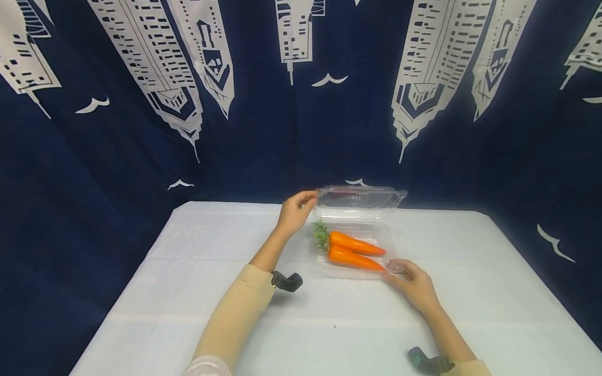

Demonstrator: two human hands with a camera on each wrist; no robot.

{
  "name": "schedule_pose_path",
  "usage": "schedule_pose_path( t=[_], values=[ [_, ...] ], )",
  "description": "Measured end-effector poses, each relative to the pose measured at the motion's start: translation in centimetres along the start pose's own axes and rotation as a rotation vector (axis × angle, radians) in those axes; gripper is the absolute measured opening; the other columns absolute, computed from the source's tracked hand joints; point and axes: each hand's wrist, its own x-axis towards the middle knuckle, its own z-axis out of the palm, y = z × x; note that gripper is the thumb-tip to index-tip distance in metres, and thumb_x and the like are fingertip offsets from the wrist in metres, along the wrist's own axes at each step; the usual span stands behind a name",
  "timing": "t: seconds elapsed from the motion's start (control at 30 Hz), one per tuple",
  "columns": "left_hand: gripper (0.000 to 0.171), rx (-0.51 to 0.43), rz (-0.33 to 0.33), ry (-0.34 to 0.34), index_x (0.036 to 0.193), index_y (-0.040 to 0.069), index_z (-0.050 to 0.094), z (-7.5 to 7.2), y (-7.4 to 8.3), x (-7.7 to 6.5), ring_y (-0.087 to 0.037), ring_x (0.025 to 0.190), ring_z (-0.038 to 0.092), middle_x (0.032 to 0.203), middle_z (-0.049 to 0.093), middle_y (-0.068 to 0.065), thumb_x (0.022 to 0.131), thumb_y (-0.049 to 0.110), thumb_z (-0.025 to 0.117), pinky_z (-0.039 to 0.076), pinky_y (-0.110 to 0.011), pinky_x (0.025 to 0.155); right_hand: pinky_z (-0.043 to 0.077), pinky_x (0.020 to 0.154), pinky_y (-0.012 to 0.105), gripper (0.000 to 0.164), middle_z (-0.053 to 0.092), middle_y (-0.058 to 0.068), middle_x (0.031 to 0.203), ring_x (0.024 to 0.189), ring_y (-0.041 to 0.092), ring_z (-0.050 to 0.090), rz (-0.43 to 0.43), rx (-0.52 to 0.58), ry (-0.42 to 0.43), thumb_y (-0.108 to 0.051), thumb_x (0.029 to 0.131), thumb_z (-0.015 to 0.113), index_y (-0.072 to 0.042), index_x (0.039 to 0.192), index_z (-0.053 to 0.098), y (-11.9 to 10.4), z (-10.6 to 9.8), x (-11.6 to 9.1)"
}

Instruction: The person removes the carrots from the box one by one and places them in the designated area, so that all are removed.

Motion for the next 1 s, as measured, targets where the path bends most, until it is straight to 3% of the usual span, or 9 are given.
schedule_pose_path(
  t=[0.33, 0.67, 1.0],
  values=[
    [0.031, -0.077, -0.063, -0.012, 0.13, 0.009, 0.062, 0.6, -1.2, 0.9, -0.024, 0.116, 0.06, 0.129, 0.063, -0.008, 0.102, 0.012, 0.051, 0.049, -0.033, 0.094, 0.04, 0.1, 0.058, 0.06, 0.06, 0.017, 0.127, 0.122, 0.037, 0.052, 0.037, 0.017, -0.017, -0.047, 0.085, 0.072, -0.006, 0.128, 0.058, -0.2, 0.1, 0.0],
    [0.042, -0.253, -0.123, -0.074, 0.142, 0.002, 0.048, 1.3, -1.8, 1.9, -0.026, 0.131, 0.048, 0.143, 0.05, -0.014, 0.1, 0.0, 0.047, 0.04, -0.031, 0.104, 0.038, 0.1, 0.059, 0.056, 0.061, 0.016, 0.127, 0.123, 0.037, 0.051, 0.029, -0.009, -0.009, -0.044, 0.086, 0.072, -0.008, 0.126, 0.059, 0.1, 0.0, 0.1],
    [0.047, -0.283, -0.199, -0.097, 0.146, 0.001, 0.041, 1.9, -3.2, 2.0, -0.029, 0.134, 0.044, 0.145, 0.047, -0.015, 0.099, 0.001, 0.049, 0.04, -0.035, 0.105, 0.037, 0.101, 0.059, 0.06, 0.06, 0.017, 0.128, 0.123, 0.036, 0.05, 0.04, 0.008, -0.019, -0.047, 0.085, 0.072, -0.006, 0.127, 0.059, -0.2, -0.1, 0.0]
  ],
)
